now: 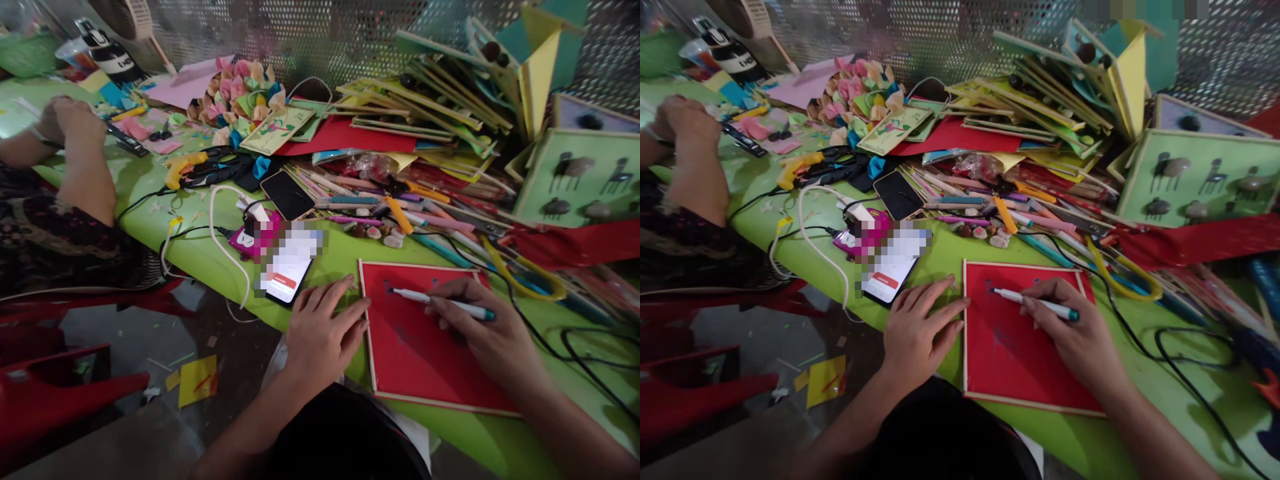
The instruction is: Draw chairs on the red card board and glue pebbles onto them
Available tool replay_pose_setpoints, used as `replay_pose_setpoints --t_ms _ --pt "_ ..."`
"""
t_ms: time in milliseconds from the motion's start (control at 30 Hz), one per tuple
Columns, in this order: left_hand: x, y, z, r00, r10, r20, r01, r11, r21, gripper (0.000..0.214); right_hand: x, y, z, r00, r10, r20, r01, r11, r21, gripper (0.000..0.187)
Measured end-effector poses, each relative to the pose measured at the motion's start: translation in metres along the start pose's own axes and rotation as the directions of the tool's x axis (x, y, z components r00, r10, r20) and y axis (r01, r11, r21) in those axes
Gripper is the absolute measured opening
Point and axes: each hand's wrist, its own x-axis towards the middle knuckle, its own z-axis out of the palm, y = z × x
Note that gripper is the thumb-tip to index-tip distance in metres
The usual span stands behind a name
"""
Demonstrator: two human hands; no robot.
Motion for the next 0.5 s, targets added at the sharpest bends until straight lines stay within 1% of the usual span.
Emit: replay_pose_setpoints --t_ms 300,500 --pt "-0.0008 -0.0007 0.0014 1.0 0.002 -0.01 -0.002 1.0 -0.01 0.029 0.0002 -0.0007 -0.0002 1.0 0.006 0.003 -0.006 1.0 -0.006 0.04" --pt "0.0005 0.0001 0.0004 1.0 0.003 -0.007 -0.003 1.0 -0.003 0.029 -0.0002 -0.0044 0.0007 1.0 -0.012 -0.004 0.012 1.0 -0.015 0.04"
